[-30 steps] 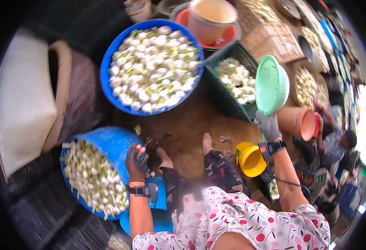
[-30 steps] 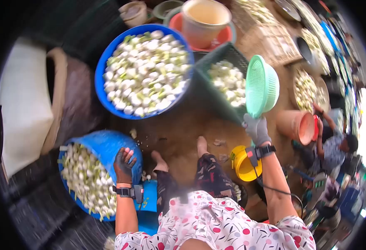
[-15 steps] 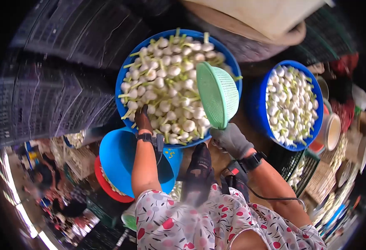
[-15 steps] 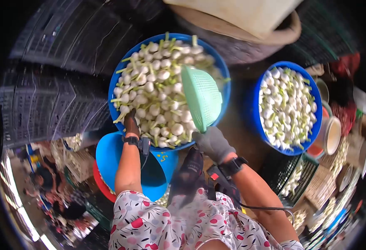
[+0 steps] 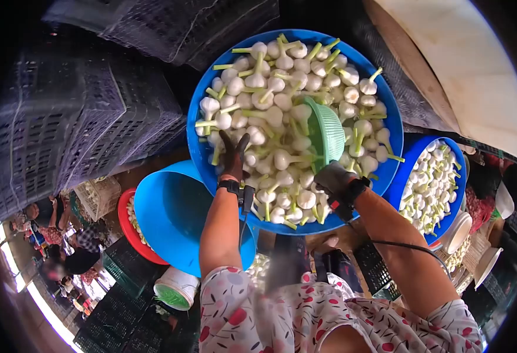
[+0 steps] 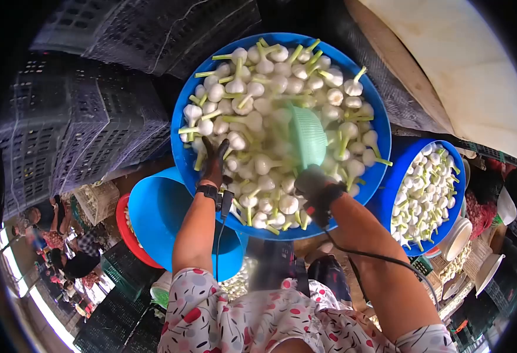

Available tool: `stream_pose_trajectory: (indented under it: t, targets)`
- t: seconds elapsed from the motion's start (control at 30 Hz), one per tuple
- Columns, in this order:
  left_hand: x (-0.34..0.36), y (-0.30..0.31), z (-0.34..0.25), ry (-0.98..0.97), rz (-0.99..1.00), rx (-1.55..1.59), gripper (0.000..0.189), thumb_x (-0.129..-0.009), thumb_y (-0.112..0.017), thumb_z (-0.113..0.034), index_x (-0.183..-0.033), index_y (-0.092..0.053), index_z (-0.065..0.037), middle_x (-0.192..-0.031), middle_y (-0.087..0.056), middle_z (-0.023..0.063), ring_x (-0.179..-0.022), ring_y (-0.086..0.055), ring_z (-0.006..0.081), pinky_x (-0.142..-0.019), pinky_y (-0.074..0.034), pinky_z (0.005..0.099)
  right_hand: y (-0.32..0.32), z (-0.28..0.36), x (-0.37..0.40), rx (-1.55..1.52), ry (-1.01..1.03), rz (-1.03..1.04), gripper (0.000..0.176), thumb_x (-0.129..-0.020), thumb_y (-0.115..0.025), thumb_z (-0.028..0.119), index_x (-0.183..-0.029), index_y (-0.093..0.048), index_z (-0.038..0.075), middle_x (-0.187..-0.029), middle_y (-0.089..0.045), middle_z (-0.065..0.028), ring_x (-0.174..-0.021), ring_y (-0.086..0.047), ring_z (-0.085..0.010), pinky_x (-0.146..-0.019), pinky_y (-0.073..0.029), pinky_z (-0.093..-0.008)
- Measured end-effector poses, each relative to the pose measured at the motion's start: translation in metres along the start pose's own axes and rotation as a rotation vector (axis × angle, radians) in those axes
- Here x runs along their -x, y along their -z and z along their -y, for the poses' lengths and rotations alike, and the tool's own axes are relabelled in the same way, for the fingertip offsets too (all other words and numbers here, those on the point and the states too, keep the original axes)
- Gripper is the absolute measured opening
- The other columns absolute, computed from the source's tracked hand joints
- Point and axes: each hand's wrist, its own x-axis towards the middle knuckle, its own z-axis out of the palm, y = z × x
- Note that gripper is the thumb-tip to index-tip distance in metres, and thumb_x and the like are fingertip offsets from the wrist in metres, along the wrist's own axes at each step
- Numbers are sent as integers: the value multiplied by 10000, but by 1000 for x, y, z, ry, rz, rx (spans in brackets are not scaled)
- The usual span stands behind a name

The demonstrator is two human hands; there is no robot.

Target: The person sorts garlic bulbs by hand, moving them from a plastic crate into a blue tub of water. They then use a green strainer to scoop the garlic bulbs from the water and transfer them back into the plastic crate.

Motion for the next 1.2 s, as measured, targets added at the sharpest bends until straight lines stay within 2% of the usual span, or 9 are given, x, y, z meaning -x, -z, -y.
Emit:
stream_pose_trajectory:
  t: [0.1,0.17,0.33,0.47,0.53,0.6,0.83,0.9,1.2]
  targets:
    - [-15,-24,-2,-16,17,280,844,-853,-572,-460,-1476,-123,-111,-1449,-315,147,-1281,-376,290,-990,-390,368,-9,-14,1,-171,33,-38,55,-729,-598,164,-690,-627,141,-639,-613,-19,-605,-602,-208,-606,-445,-330]
    - [18,-27,-56,13,27,286,923,-814,-607,-519,-1466,-137,-67,-1466,-291,146,-1305,-338,262,-1064,-283,372,-28,-25,7,-402,104,-158,68,-735,-578,138,-674,-592,112,-606,-585,-15,-541,-560,-180,-537,-422,-314]
    - [24,0,-88,50,395,222,721,-893,-418,-569,-1414,-329,-80,-1375,-427,79,-1208,-441,187,-1044,-317,335,32,5,32,-1373,-423,116,115,-746,-547,78,-632,-546,59,-529,-502,-41,-445,-444,-124,-415,-344,-285]
    - [-35,-34,-36,-516,305,-126,669,-910,-484,-471,-1427,-302,-88,-1425,-360,60,-1271,-363,186,-1044,-312,342,-3,-6,12,-1069,-115,-180,185,-758,-529,93,-581,-504,45,-522,-496,-9,-445,-442,-107,-395,-342,-293]
    - [-34,-49,-93,-106,402,-14,559,-928,-489,-271,-1422,-292,-99,-1444,-320,82,-1294,-338,207,-1082,-285,341,-2,-1,12,-1152,-141,-216,200,-764,-517,98,-573,-488,46,-531,-493,11,-451,-445,-95,-388,-348,-292]
    - [-33,-51,-118,-103,556,-204,565,-892,-511,-181,-1409,-291,-118,-1431,-322,109,-1287,-351,229,-1093,-294,358,11,13,29,-1495,-228,-163,170,-760,-524,84,-599,-486,46,-539,-481,22,-450,-437,-77,-381,-350,-266]
    - [-51,-70,-88,-840,535,-440,406,-970,-392,-230,-1359,-413,-118,-1403,-370,73,-1235,-414,200,-1024,-367,330,29,51,70,-1603,-204,-233,79,-756,-562,90,-804,-537,33,-559,-464,16,-444,-412,-55,-365,-316,-220]
    - [-28,-71,-132,-164,691,161,520,-843,-519,-59,-1348,-422,-136,-1380,-360,140,-1230,-419,252,-996,-402,335,43,64,82,-1672,-221,-260,97,-753,-567,98,-816,-543,28,-570,-472,9,-452,-422,-55,-372,-323,-214]
    - [76,-90,-217,-241,535,179,663,-818,-659,-204,-1377,-341,-44,-1217,-503,90,-1063,-537,171,-862,-487,283,19,80,139,-1681,58,-503,195,-696,-571,46,-887,-557,11,-635,-507,-4,-503,-454,-61,-386,-346,-212]
